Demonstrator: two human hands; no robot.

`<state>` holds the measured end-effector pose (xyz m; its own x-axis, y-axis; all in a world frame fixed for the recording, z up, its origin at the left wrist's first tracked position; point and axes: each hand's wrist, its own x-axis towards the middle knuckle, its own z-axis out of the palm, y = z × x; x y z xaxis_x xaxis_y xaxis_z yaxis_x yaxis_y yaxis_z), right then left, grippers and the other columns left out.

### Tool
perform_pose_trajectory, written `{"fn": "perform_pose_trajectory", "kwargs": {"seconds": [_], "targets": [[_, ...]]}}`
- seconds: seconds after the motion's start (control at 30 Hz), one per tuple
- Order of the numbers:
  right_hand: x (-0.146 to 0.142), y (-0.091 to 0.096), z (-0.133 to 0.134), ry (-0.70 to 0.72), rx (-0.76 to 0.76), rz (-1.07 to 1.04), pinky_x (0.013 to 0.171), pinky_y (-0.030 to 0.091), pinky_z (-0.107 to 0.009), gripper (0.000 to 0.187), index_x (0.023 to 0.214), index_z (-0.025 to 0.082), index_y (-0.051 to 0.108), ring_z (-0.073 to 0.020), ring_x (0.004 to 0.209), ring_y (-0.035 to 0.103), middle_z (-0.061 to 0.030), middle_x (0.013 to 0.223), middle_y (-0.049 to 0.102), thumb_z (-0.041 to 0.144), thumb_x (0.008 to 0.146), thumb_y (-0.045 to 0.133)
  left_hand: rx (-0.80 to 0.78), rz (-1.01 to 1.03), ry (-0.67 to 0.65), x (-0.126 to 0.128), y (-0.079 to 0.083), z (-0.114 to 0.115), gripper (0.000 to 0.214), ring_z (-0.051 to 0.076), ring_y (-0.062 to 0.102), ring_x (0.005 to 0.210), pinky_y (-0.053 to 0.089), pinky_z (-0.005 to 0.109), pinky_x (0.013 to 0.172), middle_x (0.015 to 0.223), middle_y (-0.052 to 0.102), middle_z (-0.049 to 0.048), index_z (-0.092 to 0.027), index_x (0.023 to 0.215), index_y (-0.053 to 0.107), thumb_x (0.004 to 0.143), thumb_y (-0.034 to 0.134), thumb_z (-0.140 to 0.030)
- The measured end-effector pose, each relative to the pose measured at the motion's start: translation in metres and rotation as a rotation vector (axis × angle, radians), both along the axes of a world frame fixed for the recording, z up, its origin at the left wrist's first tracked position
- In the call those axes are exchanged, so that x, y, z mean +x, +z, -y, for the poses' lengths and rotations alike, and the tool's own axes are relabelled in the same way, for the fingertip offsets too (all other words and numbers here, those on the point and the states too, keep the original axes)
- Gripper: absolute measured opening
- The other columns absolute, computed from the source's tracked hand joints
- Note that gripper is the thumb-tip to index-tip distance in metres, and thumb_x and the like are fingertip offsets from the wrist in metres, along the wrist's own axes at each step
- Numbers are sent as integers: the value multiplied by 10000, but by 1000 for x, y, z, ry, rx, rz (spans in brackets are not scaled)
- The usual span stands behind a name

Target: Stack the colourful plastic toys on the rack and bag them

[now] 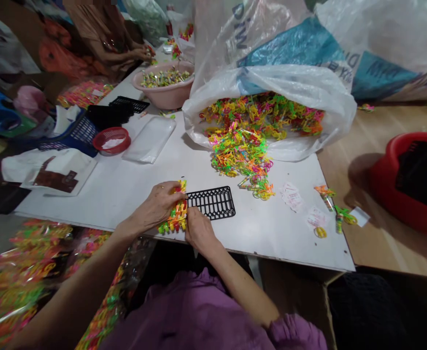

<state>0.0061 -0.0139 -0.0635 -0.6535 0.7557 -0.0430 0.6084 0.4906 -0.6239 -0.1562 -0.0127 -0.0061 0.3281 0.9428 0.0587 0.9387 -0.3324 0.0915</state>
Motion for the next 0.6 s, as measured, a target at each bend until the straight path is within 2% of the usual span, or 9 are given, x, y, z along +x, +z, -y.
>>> {"fn": "perform_pose_trajectory", "kwargs": {"seconds": [0.1, 0.2, 0.27, 0.37, 0.43, 0.5, 0.6], "targets": [[-1, -1, -1, 15, 14, 37, 668, 407, -281, 229, 931, 177, 433, -186, 773, 505, -78, 896, 534, 69, 730, 418, 3, 34, -1, -1, 0, -1, 308, 254, 469, 1110, 393, 425, 933, 1173, 505, 110, -202, 1005, 623, 782, 458, -67], [0, -3, -5, 55, 18, 30, 659, 405, -279, 225, 930, 175, 429, -183, 765, 502, -75, 894, 528, 69, 732, 418, 29, 105, 7, -1, 10, 3, 351, 250, 443, 1155, 394, 415, 946, 1223, 480, 117, -195, 1016, 628, 776, 423, -43], [2, -3, -7, 78, 16, 12, 648, 402, -278, 206, 929, 175, 428, -182, 754, 500, -71, 885, 523, 77, 748, 413, 86, 172, 62, 2, 20, 12, 350, 236, 446, 1153, 402, 393, 943, 1226, 481, 118, -182, 1049, 612, 795, 407, -57], [4, -3, -11, 94, 12, -15, 640, 399, -278, 168, 937, 171, 430, -179, 735, 498, -68, 882, 516, 102, 788, 396, 156, 226, 177, 11, 29, 32, 266, 205, 521, 1020, 428, 358, 887, 1079, 566, 90, -172, 1073, 587, 854, 437, -162], [5, -3, -14, 114, 3, -29, 642, 398, -280, 143, 939, 166, 436, -180, 734, 499, -72, 886, 516, 125, 808, 394, 137, 198, 179, 21, 26, 44, 235, 200, 550, 936, 441, 345, 828, 991, 604, 71, -172, 1056, 589, 864, 482, -255], [6, -3, -16, 137, -1, -45, 652, 400, -284, 130, 936, 159, 444, -184, 745, 503, -79, 888, 520, 141, 816, 397, 126, 148, 166, 30, 16, 53, 233, 207, 559, 905, 440, 346, 798, 944, 625, 66, -166, 1030, 598, 861, 503, -296], [7, -1, -14, 143, -12, -74, 644, 398, -277, 137, 941, 160, 461, -179, 734, 508, -71, 867, 533, 153, 817, 404, 232, 99, 152, 39, -2, 59, 179, 188, 571, 828, 434, 334, 766, 857, 645, 49, -164, 962, 618, 877, 477, -236]]}}
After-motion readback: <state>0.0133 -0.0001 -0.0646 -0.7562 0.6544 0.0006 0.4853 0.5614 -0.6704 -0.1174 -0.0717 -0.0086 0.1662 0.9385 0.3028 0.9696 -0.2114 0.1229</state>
